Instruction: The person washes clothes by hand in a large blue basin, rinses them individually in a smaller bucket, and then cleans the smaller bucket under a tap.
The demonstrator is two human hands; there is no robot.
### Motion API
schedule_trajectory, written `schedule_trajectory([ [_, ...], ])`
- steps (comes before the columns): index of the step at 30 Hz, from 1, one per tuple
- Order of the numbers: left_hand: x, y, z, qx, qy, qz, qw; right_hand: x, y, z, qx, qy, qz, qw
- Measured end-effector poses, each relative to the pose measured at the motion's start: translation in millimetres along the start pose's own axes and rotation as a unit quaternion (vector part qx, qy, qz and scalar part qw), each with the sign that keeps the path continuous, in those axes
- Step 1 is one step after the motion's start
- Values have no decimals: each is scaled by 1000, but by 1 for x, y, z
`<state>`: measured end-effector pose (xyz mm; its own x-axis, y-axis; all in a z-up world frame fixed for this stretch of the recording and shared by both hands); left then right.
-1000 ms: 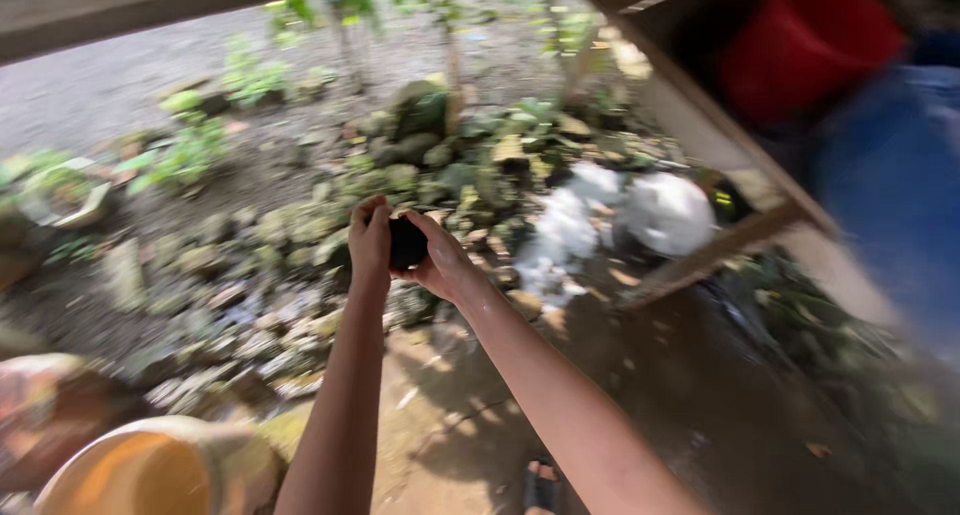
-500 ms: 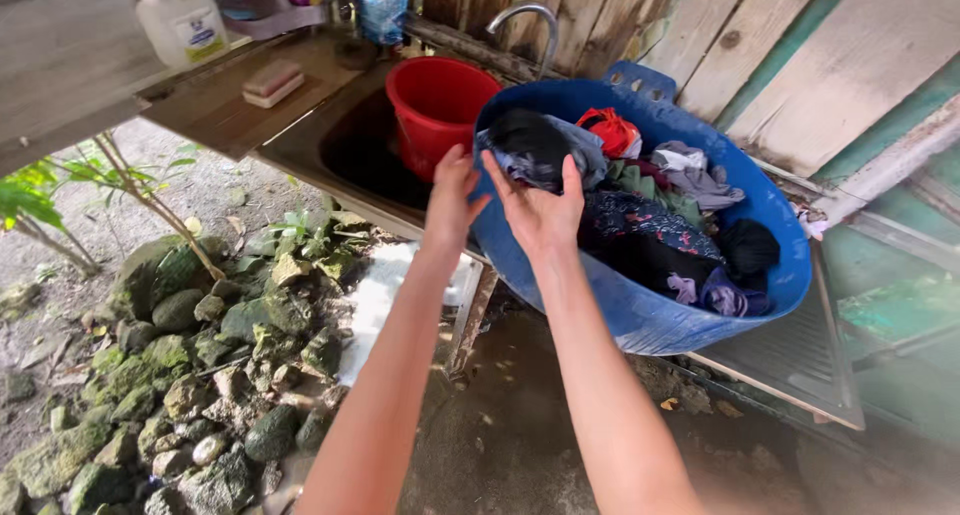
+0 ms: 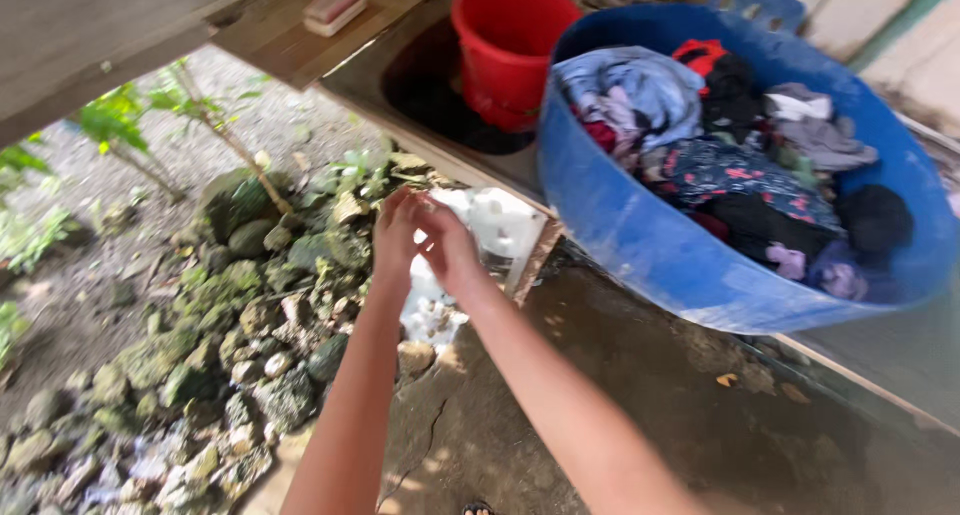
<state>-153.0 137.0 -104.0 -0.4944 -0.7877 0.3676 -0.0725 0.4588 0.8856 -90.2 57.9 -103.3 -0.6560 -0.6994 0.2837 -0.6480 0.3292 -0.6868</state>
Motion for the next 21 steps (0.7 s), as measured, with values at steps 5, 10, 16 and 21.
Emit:
schedule_trajectory([
  [5, 22, -42, 210, -39, 115, -84, 989, 51, 180, -56, 48, -7, -137, 989],
  [10, 92, -100, 435, 12, 262, -38, 964, 144, 375, -102, 204, -69, -240, 947],
  [16, 240, -182, 682, 49, 408, 24, 912, 298, 625, -117, 254, -259, -306, 880],
  [21, 365, -303, 852, 81, 509, 25, 857, 443, 754, -116, 500, -470, -179, 705],
])
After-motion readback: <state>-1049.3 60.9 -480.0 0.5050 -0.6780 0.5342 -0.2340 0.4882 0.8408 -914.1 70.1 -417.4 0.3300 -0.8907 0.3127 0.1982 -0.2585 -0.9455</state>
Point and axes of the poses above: each hand's wrist, its own x-axis away from the middle knuckle, its own z-axis out of the back of the hand, y = z × x, the point moved 4 cm from there along -x, towards the middle knuckle, and after that the axes turned 6 degrees about y, right-handed, at the moved point
